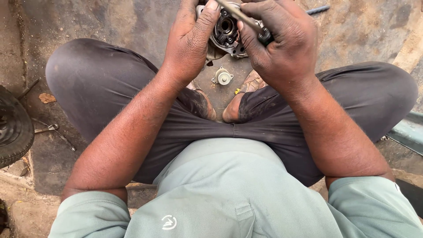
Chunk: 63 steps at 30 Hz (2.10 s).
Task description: Disassembling and inspecting a motorcycle starter motor.
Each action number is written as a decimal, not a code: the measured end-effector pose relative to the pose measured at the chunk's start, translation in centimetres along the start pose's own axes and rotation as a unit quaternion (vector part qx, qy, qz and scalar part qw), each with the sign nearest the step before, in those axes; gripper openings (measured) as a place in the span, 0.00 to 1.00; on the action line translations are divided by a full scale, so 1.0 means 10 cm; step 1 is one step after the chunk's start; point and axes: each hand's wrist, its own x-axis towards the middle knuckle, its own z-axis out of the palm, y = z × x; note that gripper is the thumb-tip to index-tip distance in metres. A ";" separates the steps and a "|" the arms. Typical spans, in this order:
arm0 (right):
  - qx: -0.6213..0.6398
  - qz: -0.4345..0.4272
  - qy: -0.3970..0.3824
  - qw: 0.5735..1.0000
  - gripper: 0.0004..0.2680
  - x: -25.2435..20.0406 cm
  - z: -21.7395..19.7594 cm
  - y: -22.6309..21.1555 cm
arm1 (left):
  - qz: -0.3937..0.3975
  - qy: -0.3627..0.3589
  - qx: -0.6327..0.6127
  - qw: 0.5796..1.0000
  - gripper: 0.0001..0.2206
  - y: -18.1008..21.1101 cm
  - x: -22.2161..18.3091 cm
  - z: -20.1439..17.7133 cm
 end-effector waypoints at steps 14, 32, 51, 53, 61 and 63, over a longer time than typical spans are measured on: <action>0.045 -0.013 -0.009 0.999 0.08 -0.05 0.06 0.09 | 0.016 -0.018 0.001 1.000 0.17 0.23 0.02 0.05; 0.102 0.017 0.020 0.994 0.04 -0.07 0.17 0.13 | -0.043 -0.015 0.057 0.997 0.23 0.31 -0.02 0.00; 0.165 0.058 -0.091 0.980 0.07 -0.22 0.06 0.46 | -0.033 -0.048 0.062 0.996 0.24 0.27 -0.02 -0.08; 0.148 0.088 -0.105 0.979 0.07 -0.17 0.03 0.37 | -0.050 -0.038 0.057 0.996 0.25 0.36 -0.02 -0.02; 0.103 0.089 -0.108 0.985 0.05 -0.12 0.09 0.41 | -0.012 -0.044 0.056 0.997 0.24 0.07 -0.02 -0.12; 0.104 0.047 -0.096 0.989 0.06 -0.11 0.11 0.47 | -0.041 -0.016 0.094 0.995 0.23 0.19 0.02 -0.12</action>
